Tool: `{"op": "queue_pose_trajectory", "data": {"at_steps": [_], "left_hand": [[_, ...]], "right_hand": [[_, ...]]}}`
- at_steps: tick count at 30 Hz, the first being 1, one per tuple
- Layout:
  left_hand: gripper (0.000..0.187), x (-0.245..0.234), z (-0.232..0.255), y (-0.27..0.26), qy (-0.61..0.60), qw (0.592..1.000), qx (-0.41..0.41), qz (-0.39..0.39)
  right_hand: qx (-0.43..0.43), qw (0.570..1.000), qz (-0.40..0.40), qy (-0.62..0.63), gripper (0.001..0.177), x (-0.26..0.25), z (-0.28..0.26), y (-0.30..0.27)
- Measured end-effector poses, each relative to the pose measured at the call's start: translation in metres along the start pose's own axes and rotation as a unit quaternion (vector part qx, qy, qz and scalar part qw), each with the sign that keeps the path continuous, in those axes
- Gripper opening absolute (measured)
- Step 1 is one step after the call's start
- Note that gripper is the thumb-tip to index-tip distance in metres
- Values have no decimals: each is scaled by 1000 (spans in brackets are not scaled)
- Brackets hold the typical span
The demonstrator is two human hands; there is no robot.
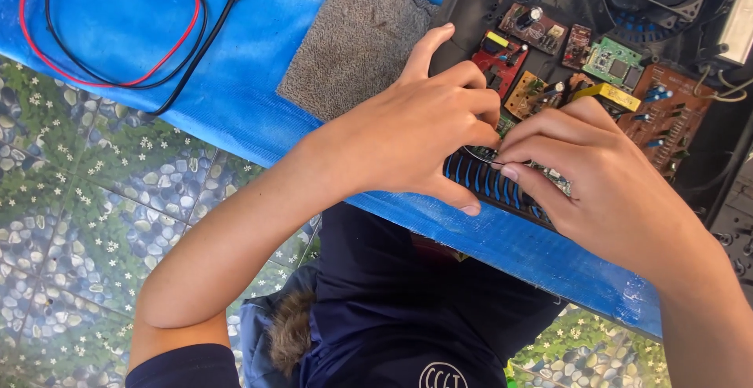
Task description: Connecting a small circuit board component to the main assembly of an electronic device
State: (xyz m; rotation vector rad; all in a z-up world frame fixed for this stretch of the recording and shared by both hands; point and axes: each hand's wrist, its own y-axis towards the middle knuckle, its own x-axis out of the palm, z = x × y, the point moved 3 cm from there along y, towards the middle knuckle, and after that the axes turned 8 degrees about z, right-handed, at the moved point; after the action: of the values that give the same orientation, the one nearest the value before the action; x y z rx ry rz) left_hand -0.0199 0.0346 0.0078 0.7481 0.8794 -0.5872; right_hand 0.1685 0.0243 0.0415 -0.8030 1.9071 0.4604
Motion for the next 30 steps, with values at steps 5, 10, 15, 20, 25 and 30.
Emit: {"op": "queue_pose_trajectory", "data": {"at_steps": [5,10,15,20,25,30], "left_hand": [[59,-1,0,2,14,1000,16,5],[65,1,-2,4,43,999,29,8],[70,2,2,4,141,986,82,31],[75,0,3,5,188,974,121,29],[80,3,0,4,186,972,137,47],[76,5,-1,5,153,979,128,48]], "right_hand": [[-12,998,54,-40,14,5,-6,-13],[-60,988,92,-104,16,9,-8,-19],[-75,981,97,-148,15,12,-8,-23],[-88,970,94,-207,16,10,-5,-22],[-92,964,80,-237,23,13,-1,-23],[-100,947,93,-291,22,14,-6,-21]]}}
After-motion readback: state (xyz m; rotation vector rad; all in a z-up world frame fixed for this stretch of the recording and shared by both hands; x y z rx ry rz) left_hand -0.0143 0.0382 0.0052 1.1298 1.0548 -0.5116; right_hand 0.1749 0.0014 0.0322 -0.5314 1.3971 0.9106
